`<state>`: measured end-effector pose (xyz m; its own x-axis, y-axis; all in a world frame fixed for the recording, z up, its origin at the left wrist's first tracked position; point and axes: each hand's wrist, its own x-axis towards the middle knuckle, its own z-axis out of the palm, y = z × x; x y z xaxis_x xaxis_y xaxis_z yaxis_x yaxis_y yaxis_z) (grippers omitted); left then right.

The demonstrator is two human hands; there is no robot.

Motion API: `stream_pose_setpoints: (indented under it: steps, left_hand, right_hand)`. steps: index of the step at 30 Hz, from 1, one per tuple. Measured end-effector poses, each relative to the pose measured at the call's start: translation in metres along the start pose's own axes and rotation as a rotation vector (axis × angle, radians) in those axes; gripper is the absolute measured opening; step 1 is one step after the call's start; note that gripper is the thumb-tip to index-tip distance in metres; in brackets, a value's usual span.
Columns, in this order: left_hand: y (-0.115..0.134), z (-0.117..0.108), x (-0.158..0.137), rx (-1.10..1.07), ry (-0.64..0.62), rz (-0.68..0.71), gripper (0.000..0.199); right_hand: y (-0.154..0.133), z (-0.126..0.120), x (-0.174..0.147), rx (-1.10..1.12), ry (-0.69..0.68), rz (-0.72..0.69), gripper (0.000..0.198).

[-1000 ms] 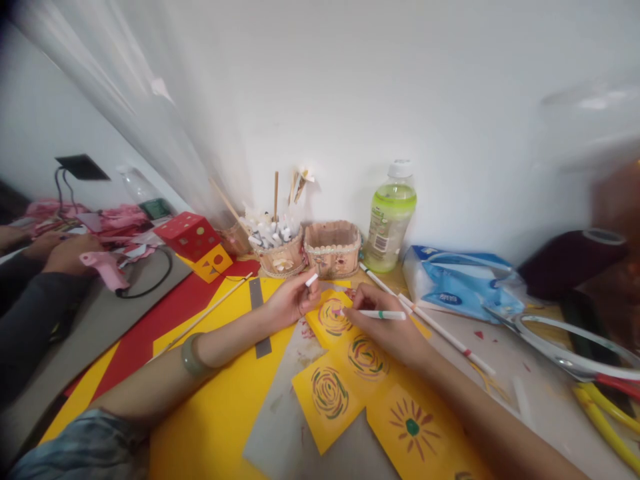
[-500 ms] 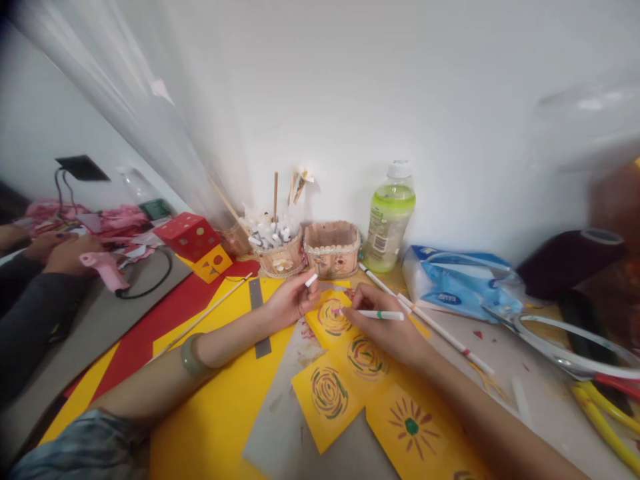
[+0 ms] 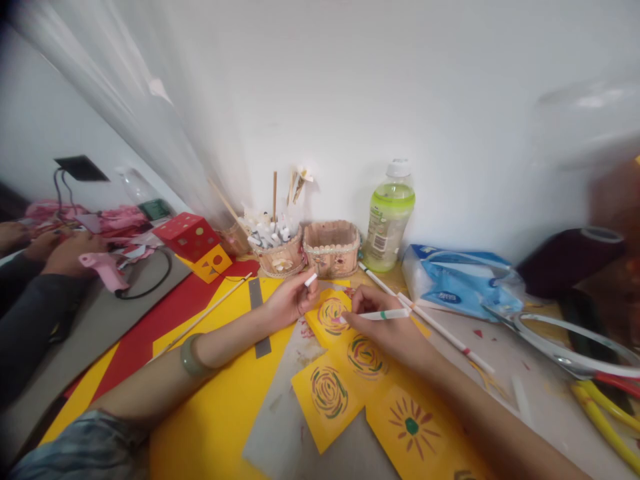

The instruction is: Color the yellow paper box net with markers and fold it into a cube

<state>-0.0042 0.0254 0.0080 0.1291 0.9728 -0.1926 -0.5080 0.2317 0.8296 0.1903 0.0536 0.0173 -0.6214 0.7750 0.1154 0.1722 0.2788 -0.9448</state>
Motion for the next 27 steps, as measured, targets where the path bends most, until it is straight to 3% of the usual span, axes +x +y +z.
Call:
stream_pose_setpoints:
  steps: [27]
  left_hand:
    - [-0.0022,-0.0021,0.0005,0.01,-0.024,0.012,0.035]
  right_hand:
    - [-0.0083,0.0018,0.0004,-0.018,-0.078,0.01,0.029]
